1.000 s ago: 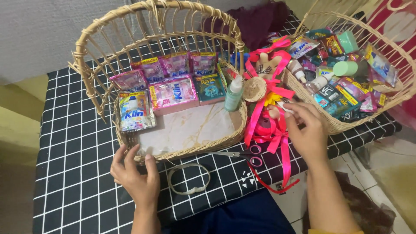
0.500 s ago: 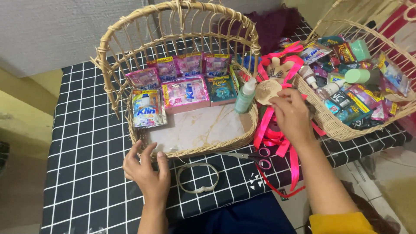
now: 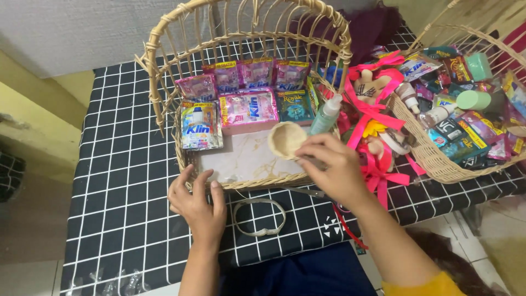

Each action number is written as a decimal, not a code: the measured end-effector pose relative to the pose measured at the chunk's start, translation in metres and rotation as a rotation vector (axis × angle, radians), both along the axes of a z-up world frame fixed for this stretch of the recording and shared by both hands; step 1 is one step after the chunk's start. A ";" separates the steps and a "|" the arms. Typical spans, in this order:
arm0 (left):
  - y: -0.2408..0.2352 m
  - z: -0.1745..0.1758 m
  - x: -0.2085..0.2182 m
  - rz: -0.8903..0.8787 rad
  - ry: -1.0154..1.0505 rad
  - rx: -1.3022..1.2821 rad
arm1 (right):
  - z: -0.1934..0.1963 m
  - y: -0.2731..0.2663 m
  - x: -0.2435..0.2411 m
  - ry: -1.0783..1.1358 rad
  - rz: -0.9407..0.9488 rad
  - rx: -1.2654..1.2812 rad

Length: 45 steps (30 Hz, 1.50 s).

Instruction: Organizing and arranging various household products and decorative items into a wicker gift basket.

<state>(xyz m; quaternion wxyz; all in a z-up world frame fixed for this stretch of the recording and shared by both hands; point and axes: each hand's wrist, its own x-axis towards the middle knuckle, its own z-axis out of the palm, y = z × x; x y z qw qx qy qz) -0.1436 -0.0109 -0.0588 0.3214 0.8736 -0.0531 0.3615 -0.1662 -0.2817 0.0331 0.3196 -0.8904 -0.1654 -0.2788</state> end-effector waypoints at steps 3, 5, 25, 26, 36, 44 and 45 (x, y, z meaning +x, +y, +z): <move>0.007 -0.013 0.006 -0.026 -0.022 0.014 | -0.010 0.036 0.032 0.067 0.005 0.024; 0.007 -0.012 0.006 -0.022 -0.025 0.018 | -0.020 0.053 0.049 0.128 0.036 0.026; 0.005 -0.009 0.003 -0.032 -0.005 0.013 | -0.067 0.075 0.106 0.400 -0.022 -0.188; 0.005 -0.009 0.003 -0.035 -0.002 0.008 | -0.068 0.074 0.106 0.396 -0.011 -0.188; 0.004 -0.005 0.002 -0.037 0.006 0.001 | -0.052 0.077 0.095 0.378 0.019 -0.160; 0.004 -0.006 0.002 -0.038 0.006 -0.002 | -0.049 0.078 0.089 0.403 -0.064 -0.049; 0.004 -0.006 0.002 -0.038 0.004 0.002 | -0.053 0.078 0.091 0.413 -0.066 -0.040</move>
